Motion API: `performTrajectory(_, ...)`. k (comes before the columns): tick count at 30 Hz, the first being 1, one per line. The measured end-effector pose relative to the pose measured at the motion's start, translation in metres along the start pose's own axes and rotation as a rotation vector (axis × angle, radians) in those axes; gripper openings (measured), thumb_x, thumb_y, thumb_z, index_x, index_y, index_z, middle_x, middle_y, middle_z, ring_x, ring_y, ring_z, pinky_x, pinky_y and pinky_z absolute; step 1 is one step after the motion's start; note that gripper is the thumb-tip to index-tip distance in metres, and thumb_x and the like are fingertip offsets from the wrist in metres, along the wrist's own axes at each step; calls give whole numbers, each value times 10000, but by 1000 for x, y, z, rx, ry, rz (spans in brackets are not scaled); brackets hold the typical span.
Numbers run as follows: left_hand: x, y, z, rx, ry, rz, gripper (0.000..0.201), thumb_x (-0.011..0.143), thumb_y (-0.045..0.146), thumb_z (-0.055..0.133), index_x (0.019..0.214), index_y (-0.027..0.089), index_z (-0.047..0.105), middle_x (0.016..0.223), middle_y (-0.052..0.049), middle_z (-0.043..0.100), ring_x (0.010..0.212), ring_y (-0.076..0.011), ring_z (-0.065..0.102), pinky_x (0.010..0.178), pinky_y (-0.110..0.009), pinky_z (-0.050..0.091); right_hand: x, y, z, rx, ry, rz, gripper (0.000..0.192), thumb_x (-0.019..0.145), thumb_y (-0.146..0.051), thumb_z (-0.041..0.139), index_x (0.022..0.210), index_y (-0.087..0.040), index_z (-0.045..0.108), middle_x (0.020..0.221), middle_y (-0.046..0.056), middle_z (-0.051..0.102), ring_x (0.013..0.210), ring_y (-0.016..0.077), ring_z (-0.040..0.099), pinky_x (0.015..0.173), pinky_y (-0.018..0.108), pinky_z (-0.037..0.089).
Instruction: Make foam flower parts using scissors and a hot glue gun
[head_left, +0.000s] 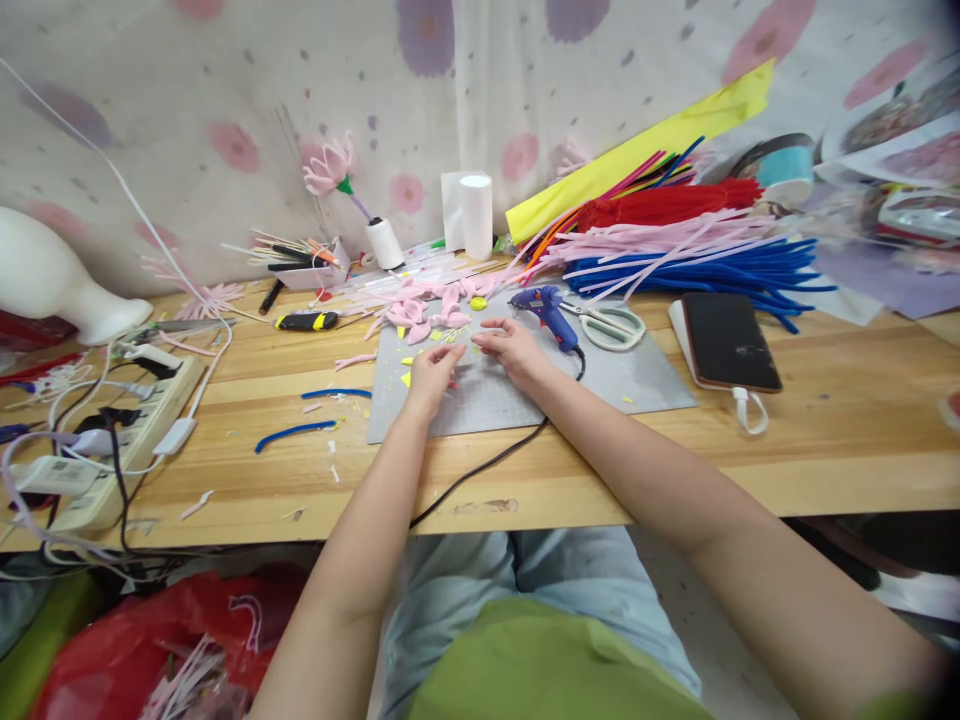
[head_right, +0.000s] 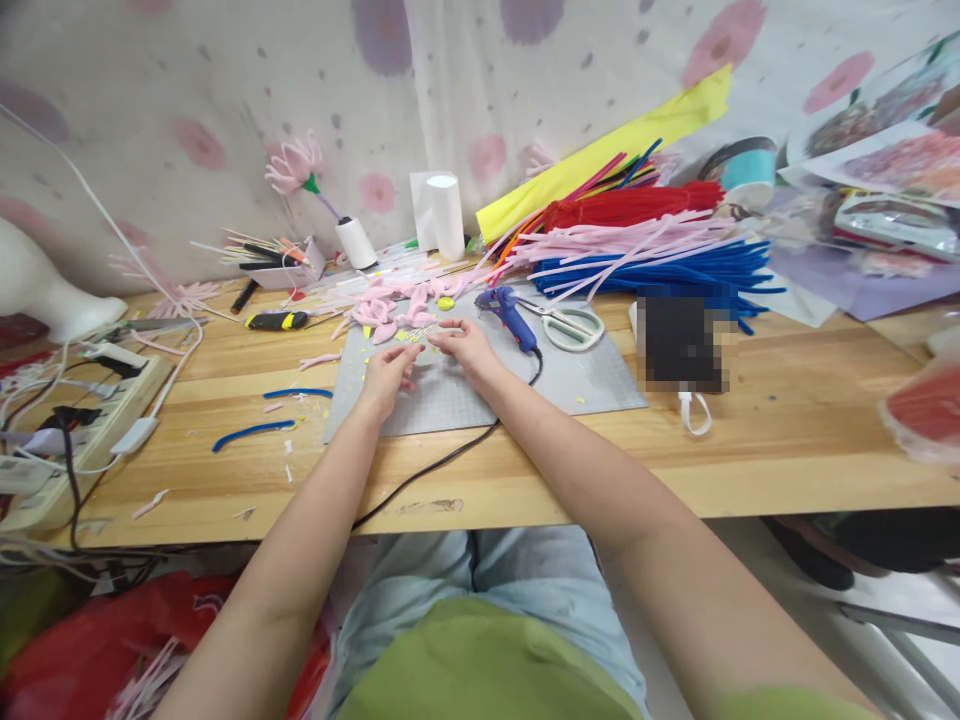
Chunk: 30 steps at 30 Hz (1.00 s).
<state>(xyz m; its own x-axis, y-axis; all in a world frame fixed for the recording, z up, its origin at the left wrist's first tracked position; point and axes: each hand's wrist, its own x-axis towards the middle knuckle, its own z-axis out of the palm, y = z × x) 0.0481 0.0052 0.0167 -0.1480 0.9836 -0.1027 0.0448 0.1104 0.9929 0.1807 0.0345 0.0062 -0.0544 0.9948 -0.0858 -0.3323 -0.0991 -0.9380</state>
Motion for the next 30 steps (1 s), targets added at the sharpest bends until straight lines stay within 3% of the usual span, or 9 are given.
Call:
performTrajectory(4,-2,-2,1,69,207,251,175,655,334,690,714,174,651,625,14,504,556,-77,414,515,-205,354,1,0,1,26,47,3,419,470,-257,729,818,-198,505,637,-51,611,569,79,528,586,229,391)
performTrajectory(7,-9,-2,7,236,210,440,122,665,306,694,687,191,663,663,3,515,615,-90,438,612,-218,367,1,1,2,44,77,-13,421,470,-240,728,820,-205,497,616,-65,596,578,87,537,597,235,400)
performTrajectory(17,-10,-4,16,418,155,444,135,731,279,627,734,183,722,664,-11,564,613,-103,474,636,-249,366,-6,1,8,53,5,-38,456,452,-270,766,820,-194,507,642,-44,611,635,113,573,679,276,442)
performTrajectory(20,-5,-7,14,312,133,386,115,704,259,642,689,172,715,648,-13,594,635,-109,501,641,-247,381,-6,0,9,56,3,-26,464,457,-268,773,833,-196,512,679,-36,624,671,114,582,703,279,441)
performTrajectory(23,-2,-8,13,119,128,196,113,642,274,695,661,163,704,615,-5,605,595,-103,499,577,-234,371,-6,-3,7,57,1,-29,439,505,-302,755,854,-210,505,776,-16,653,761,125,601,705,272,428)
performTrajectory(26,-1,-6,9,-38,153,6,160,598,281,727,671,143,693,566,13,575,474,-59,396,460,-213,282,-6,-6,5,40,7,-37,407,538,-331,731,858,-225,504,799,-14,661,819,136,607,690,263,415)
performTrajectory(30,-2,0,4,-182,139,-90,213,537,259,765,650,119,650,545,34,531,418,-17,303,397,-195,200,-8,-9,2,9,-14,-43,404,540,-335,722,864,-229,505,768,-14,664,836,145,612,678,260,408)
